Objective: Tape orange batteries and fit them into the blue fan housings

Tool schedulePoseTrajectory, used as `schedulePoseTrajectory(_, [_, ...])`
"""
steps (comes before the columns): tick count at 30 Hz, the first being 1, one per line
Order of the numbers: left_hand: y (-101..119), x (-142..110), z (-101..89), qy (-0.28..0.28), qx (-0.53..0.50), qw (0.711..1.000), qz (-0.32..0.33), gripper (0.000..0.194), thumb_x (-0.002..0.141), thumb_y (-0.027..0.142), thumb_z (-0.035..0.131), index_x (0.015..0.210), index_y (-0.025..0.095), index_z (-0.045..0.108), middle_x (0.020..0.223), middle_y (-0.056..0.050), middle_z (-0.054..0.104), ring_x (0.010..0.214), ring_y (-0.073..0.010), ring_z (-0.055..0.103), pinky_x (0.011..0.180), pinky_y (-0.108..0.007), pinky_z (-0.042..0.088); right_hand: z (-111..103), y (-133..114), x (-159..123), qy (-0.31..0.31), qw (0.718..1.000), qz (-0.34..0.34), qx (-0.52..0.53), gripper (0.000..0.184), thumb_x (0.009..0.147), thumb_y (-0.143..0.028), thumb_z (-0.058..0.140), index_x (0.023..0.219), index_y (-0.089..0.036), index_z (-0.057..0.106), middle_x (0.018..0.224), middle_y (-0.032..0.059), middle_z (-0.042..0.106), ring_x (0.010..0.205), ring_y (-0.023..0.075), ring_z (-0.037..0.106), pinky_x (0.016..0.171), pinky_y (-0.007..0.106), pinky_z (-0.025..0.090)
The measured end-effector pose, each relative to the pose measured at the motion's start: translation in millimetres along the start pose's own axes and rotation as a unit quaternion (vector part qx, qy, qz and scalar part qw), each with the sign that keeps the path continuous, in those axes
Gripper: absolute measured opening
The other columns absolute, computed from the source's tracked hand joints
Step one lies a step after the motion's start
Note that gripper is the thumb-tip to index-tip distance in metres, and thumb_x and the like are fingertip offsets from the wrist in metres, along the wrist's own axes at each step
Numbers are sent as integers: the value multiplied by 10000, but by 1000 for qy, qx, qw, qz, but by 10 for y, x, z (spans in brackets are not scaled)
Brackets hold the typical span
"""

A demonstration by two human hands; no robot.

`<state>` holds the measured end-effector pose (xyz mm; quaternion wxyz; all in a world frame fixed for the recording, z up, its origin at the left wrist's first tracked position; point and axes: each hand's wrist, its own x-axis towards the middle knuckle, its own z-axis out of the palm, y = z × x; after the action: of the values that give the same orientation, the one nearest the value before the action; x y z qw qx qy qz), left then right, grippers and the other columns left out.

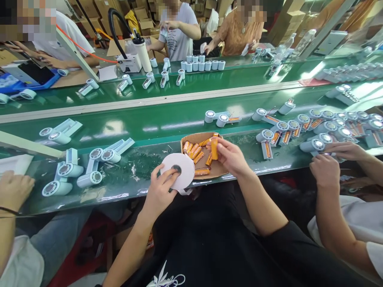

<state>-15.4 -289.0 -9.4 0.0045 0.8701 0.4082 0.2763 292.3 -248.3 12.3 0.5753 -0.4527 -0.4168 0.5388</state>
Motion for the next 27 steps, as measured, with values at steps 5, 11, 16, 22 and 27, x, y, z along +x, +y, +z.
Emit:
schedulePoseTrajectory(5, [0,29,3,-14,18,1000,14,487,853,41,634,1271,258,759,1266,-81,752,1441,-385,446,1135,-582,521,178,36,-227,-55,997,6,-54,593,748,-478,919,1262,-218,778,1222,93,801,1188,298,729,1083,476,577])
schedulePoseTrajectory(11, [14,90,-73,-48,21,997,47,487,897,31,583,1279,273,763,1283,-63,753,1458,-369,454,1070,-506,591,173,14,-249,-133,983,25,-126,498,881,-491,791,1294,-214,768,1302,74,773,1317,334,660,1179,540,484])
schedulePoseTrajectory(16, [27,186,-89,-31,38,996,75,518,901,-8,561,1280,282,763,1280,-34,760,1460,-328,469,1127,-460,565,136,29,-211,-230,961,73,-132,409,836,-470,835,1144,-206,787,1118,47,817,1123,296,742,1072,496,576])
schedulePoseTrajectory(22, [279,276,23,33,80,996,8,482,878,66,668,1322,237,746,1202,-94,756,1425,-401,460,1150,-570,506,428,431,-269,35,996,32,79,554,752,-507,890,1200,-231,717,1205,84,801,1152,294,747,1035,452,608])
schedulePoseTrajectory(27, [474,272,190,-73,-13,996,54,543,829,175,790,1361,256,724,1132,-110,752,1331,-406,541,1135,-630,505,-119,26,294,181,973,-85,117,277,840,-421,832,1025,-276,685,1114,31,797,1193,219,724,1044,367,608])
